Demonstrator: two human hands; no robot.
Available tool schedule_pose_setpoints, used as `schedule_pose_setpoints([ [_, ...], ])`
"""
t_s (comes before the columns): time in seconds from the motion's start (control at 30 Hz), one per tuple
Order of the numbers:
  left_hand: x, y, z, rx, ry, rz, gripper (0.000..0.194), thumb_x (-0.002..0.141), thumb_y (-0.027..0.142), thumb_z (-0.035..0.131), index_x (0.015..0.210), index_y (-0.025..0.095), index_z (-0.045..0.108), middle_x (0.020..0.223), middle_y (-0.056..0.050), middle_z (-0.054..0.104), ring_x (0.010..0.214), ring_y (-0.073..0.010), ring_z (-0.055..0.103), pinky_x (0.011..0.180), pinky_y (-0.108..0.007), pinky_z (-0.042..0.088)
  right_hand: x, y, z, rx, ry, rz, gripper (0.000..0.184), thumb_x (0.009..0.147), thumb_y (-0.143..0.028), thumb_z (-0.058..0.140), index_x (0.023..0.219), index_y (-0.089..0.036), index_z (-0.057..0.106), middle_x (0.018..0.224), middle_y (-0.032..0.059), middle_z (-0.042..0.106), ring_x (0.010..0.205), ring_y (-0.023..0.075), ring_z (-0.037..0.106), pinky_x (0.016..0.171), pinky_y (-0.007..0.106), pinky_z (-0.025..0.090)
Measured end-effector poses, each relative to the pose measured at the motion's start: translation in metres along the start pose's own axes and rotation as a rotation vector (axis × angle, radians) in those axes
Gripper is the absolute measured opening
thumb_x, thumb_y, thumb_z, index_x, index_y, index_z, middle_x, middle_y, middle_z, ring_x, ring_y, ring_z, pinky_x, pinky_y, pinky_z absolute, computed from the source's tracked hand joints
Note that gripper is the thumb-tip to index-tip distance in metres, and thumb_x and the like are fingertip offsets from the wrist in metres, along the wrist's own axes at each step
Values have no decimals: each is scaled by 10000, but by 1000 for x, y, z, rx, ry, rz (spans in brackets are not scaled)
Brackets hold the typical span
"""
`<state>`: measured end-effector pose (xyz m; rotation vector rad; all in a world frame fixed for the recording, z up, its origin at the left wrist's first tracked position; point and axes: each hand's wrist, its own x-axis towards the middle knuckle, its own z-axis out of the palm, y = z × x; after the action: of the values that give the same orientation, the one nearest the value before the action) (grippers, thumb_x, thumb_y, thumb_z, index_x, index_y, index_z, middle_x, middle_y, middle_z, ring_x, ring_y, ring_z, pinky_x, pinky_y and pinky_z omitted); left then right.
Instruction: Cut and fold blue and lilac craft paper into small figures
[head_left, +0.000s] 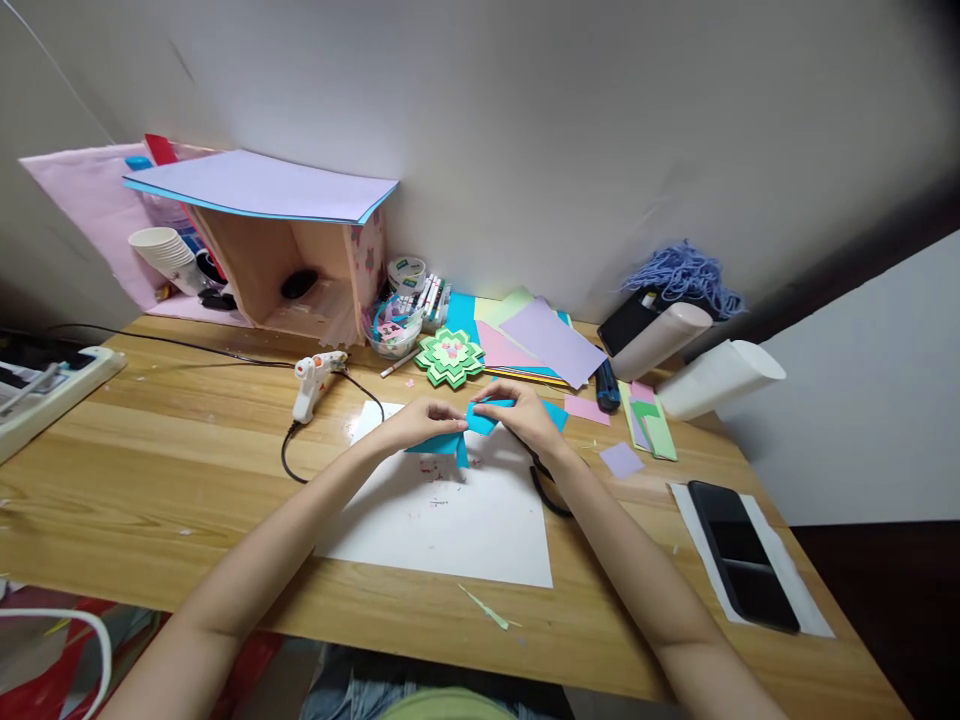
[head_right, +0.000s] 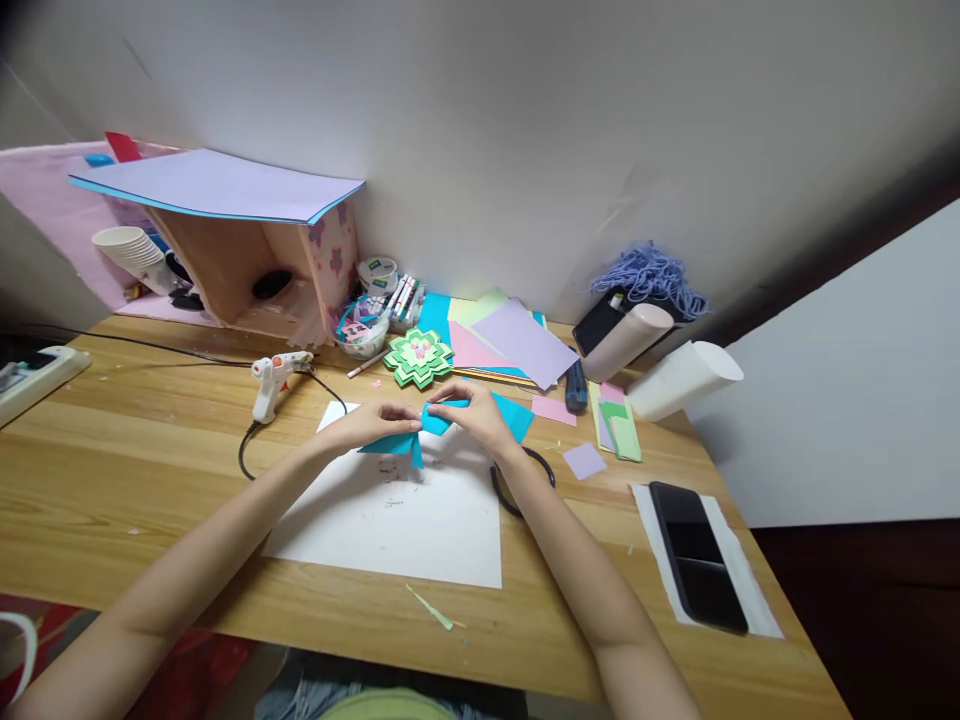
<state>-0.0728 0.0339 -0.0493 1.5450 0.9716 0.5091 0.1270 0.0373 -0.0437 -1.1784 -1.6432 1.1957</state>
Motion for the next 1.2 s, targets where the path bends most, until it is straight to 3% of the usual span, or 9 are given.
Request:
schedule_pose_setpoints([
  [0.2, 15, 28, -3, 27, -32, -6, 375, 657, 483, 647, 773, 129, 698, 698, -13, 641, 659, -141, 539, 608, -230, 388, 3, -10, -18, -6, 77, -42, 258, 678, -372, 698, 831, -171, 648, 923, 59, 673, 896, 190, 617, 782, 312, 484],
  [0.37, 26, 42, -8, 65, 1, 10, 345, 688, 462, 625, 740, 127, 687, 683, -20, 631, 649, -137, 536, 603, -229, 387, 2, -22, -32, 136, 20, 192, 420, 658, -413, 711, 973, -162, 590, 875, 54, 667, 734, 160, 638, 660, 310, 537],
  [0.47, 31, 49, -9, 120, 26, 50, 331, 708, 445, 607, 713, 121, 677, 684, -28, 631, 649, -138, 540, 609, -234, 393, 0, -29, -33, 192, 20, 207, 398, 617, -383, 750, 895, -148, 589, 773, 28, 661, 678, 151, 635, 617, 285, 539],
  [0.63, 32, 63, -1, 175, 192, 95, 292, 718, 400, 595, 716, 118, 674, 720, -47, 656, 687, -160, 571, 623, -237, 407, 1, -31, -26, 259, 174, 142, 342, 602, -372, 762, 806, -150, 600, 811, 46, 694, 760, 181, 660, 715, 313, 544],
  [0.8, 34, 60, 9, 71, 252, 115, 284, 734, 388, 596, 754, 119, 684, 773, -66, 696, 753, -190, 614, 684, -262, 447, 0, -23, -19, 238, 274, -15, 341, 727, -373, 666, 999, -174, 615, 958, 72, 696, 870, 209, 663, 775, 338, 543],
  [0.97, 40, 50, 10, -114, 178, 63, 306, 708, 417, 629, 753, 118, 672, 781, -86, 707, 773, -202, 634, 708, -286, 475, -4, -23, -18, -165, 299, -159, 277, 860, -301, 507, 1116, -254, 601, 1119, 49, 647, 932, 204, 641, 835, 334, 502],
  [1.03, 41, 49, 9, -148, 165, 48, 311, 693, 424, 642, 753, 119, 667, 783, -88, 708, 778, -207, 638, 706, -294, 483, -4, -23, -18, -221, 296, -170, 281, 870, -302, 491, 1127, -265, 598, 1138, 45, 639, 935, 205, 639, 852, 337, 493],
  [1.2, 40, 52, 11, -86, 212, 37, 287, 690, 400, 647, 756, 121, 670, 781, -73, 703, 764, -200, 636, 670, -274, 485, 1, -20, -16, 153, 295, -26, 364, 783, -386, 610, 1100, -208, 594, 1069, 61, 670, 958, 214, 640, 824, 332, 530],
])
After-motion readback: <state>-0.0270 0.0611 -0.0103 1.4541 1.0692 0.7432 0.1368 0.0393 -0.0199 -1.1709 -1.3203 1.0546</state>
